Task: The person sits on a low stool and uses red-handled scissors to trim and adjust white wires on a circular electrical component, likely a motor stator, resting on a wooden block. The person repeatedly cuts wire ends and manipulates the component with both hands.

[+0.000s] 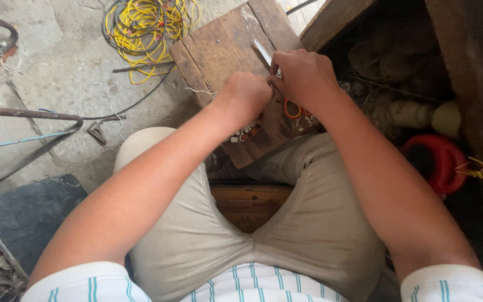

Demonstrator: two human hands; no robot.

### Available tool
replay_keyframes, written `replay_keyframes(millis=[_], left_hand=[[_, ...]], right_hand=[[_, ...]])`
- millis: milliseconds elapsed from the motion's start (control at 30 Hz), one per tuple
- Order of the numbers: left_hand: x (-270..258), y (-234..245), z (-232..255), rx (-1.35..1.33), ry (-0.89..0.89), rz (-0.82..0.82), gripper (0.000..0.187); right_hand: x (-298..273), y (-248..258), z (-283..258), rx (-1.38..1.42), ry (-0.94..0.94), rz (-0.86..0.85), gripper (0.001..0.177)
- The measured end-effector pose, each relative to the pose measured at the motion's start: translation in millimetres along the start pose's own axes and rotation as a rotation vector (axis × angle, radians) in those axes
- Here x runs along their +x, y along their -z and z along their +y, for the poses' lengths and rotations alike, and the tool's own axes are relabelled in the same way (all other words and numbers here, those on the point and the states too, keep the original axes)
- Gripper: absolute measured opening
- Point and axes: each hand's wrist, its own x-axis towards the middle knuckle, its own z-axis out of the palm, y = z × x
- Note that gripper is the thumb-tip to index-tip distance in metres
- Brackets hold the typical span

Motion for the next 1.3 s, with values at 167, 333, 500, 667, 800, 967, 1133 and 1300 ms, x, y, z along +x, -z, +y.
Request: replay_keyframes(millis=[167,333,500,667,800,967,1133,1300], left_hand=[[6.0,-35.9,24.3,-0.024,0.120,0.031,0.014],[6.4,-45.1,20.4,-0.057,0.155,0.007,0.017],[1.2,-22.2,26.1,0.073,0.082,-0.077,0.011],[-4.7,18.0,22.7,-0.085,0.286,-0.164,0.026],[-9.1,22.6,7.6,-0.161,0.112,-0.059,0.049],[-5.3,5.2,0.9,-0.092,0.065,-0.158,0.012],[2.9,12.9,1.8,-0.140,0.078,-0.241,0.019],[10.3,37.5,6.5,-0.226,0.272,-0.591,0.059]], right_hand=[[-1.8,5.1,-4.7,-0.031,0.027,0.032,0.022],[-2.1,8.3,-3.8,-0.015,-0.026,-0.036,0.023],[-2.5,7.8,-1.8,-0.054,-0.077,-0.124,0.031],[-3.7,8.9,0.0,-0.080,-0.104,-0.211,0.032],[-2.3,5.8,1.9,-0.076,-0.090,-0.229,0.032],[-1.6,3.9,0.0,-0.078,-0.074,-0.247,0.030],[-5.7,10.6,-2.5,-0.080,-0.067,-0.294,0.031],[-9.1,17.1,-7.8,0.058,-0.152,-0.459,0.028]])
